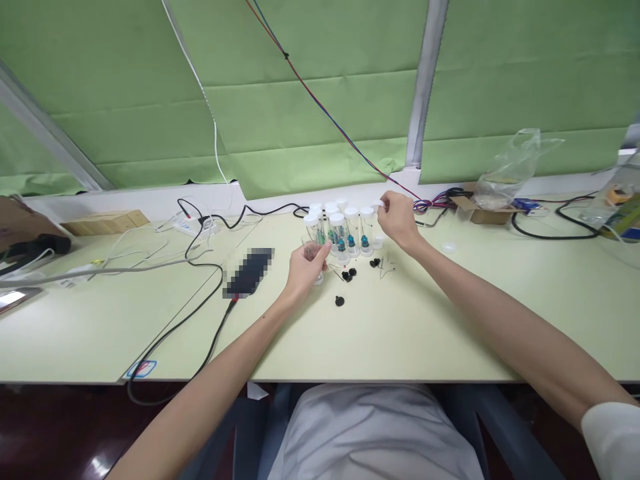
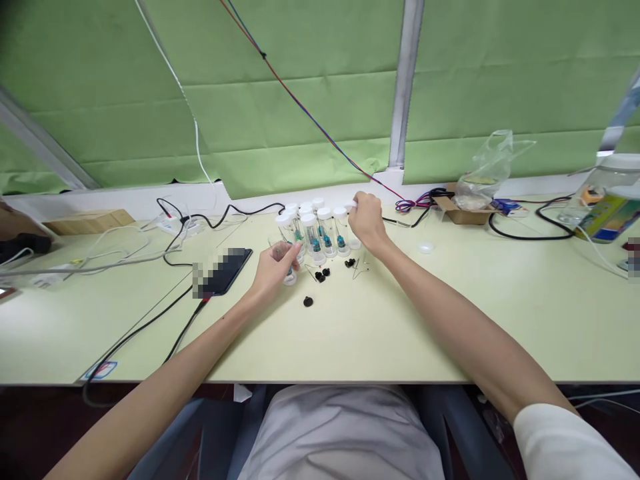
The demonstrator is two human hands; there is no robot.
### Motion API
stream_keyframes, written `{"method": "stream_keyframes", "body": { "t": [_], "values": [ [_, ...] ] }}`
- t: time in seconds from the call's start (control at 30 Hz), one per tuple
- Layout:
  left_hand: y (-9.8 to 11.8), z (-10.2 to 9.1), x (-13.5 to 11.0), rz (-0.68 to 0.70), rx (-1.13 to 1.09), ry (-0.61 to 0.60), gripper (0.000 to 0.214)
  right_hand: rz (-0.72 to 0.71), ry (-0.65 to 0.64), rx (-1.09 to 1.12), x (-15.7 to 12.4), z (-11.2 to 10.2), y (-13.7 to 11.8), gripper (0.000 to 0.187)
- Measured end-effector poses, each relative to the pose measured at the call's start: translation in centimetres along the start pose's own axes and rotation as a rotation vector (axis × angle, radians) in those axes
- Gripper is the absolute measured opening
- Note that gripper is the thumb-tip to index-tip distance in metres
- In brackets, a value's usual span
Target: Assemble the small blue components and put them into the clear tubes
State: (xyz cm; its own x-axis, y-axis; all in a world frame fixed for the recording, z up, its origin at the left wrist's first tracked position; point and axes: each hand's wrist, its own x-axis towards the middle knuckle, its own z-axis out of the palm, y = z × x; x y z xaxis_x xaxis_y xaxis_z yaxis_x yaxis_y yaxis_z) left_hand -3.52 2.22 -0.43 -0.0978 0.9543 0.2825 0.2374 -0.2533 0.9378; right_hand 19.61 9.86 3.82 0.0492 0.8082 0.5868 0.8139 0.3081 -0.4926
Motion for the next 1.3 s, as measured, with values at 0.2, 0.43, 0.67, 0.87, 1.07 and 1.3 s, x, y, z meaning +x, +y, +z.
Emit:
{"method": "stream_keyframes", "body": {
  "t": [0.2,0.43,0.67,0.87,1.07,1.3],
  "values": [
    [-0.1,0.1,-0.1,0.044,0.062,-0.015,0.036,-0.328,0.238,0.095,-2.6,-2.0,-7.0,0.031],
    [-0.4,0.1,0.0,0.108,0.092,-0.038,0.023,-0.476,-0.108,0.115,-5.4,-0.6,-11.4,0.024],
    [-0.1,0.0,0.0,0.108,0.112,-0.035,0.018,-0.548,-0.237,0.041,-5.1,0.3,-10.9,0.025],
    [0.3,-0.2,0.2,0.045,0.124,-0.010,0.013,-0.641,-0.372,-0.051,-5.5,-0.1,-11.5,0.029],
    [0.6,-0.3,0.2,-0.001,0.059,0.033,0.012,-0.683,-0.416,-0.077,-6.1,-0.6,-12.0,0.034],
    [0.7,-0.5,0.3,-0.017,0.063,0.063,0.008,-0.715,-0.373,-0.041,-6.9,0.9,-11.6,0.059]
  ]
}}
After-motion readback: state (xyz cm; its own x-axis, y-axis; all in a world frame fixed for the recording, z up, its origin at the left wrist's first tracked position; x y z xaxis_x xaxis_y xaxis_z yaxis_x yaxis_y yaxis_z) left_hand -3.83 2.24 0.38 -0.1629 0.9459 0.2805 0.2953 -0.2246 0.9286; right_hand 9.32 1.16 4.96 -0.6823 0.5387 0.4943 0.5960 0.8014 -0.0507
